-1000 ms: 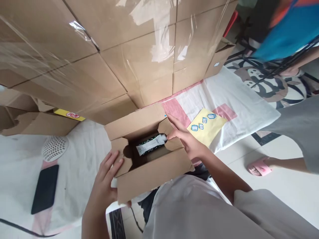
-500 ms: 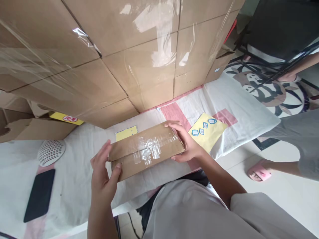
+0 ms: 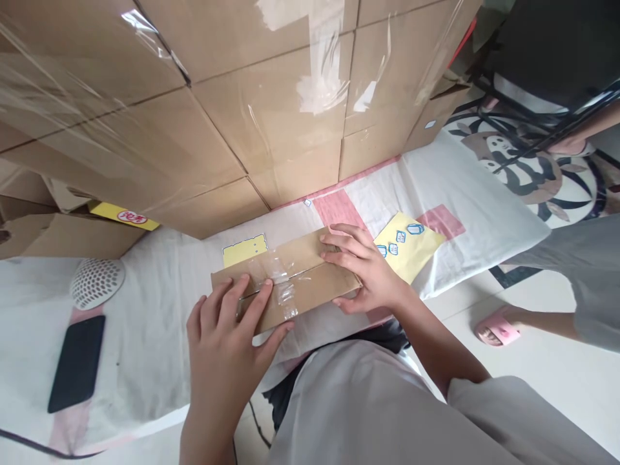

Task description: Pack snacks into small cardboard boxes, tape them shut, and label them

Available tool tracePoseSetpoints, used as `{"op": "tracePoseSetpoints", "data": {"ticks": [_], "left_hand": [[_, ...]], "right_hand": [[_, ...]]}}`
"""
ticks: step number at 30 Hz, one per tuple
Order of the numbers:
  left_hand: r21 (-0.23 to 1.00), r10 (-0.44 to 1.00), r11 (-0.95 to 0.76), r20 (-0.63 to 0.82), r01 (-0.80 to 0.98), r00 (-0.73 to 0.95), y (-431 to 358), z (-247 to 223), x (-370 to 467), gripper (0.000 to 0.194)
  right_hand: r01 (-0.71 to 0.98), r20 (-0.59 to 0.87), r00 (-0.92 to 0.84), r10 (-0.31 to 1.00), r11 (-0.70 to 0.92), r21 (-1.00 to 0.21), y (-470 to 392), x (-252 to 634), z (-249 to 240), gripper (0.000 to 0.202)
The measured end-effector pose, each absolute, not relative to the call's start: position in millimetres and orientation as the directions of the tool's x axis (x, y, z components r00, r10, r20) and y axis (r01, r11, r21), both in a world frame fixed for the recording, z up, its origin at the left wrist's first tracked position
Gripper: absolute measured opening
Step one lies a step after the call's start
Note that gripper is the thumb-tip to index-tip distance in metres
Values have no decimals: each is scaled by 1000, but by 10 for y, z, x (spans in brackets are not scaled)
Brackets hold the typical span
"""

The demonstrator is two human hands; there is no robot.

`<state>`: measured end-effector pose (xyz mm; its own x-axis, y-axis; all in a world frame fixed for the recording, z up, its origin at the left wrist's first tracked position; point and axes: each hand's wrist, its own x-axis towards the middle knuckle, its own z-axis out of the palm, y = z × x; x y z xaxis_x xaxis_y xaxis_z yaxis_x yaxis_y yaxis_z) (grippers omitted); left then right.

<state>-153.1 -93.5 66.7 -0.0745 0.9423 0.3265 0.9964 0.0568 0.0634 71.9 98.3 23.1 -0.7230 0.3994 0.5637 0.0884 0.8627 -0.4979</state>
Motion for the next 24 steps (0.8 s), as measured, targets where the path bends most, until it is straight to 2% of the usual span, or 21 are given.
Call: {"op": "tracePoseSetpoints", "data": {"ticks": [13,19,21,24], "left_hand": [[-4,933,93,349,996,-86,-931,658,-1483,52],[41,923,126,361,991,-132,-949,599,-1464,58],[50,919,139,365,989,-147,-965,588,-1434,62],[129,911,195,343,972,-228,-981,591,-1390,80]], "right_hand": [[216,477,-714,513,809,-546,762,784,323,61],[303,488,-647,586,784,-541,595,885,146,80],[341,480,-605,635,752,-564,542,1050,11,74],[445,491,-475,730,681,-581,517,1415,-185,43]]}}
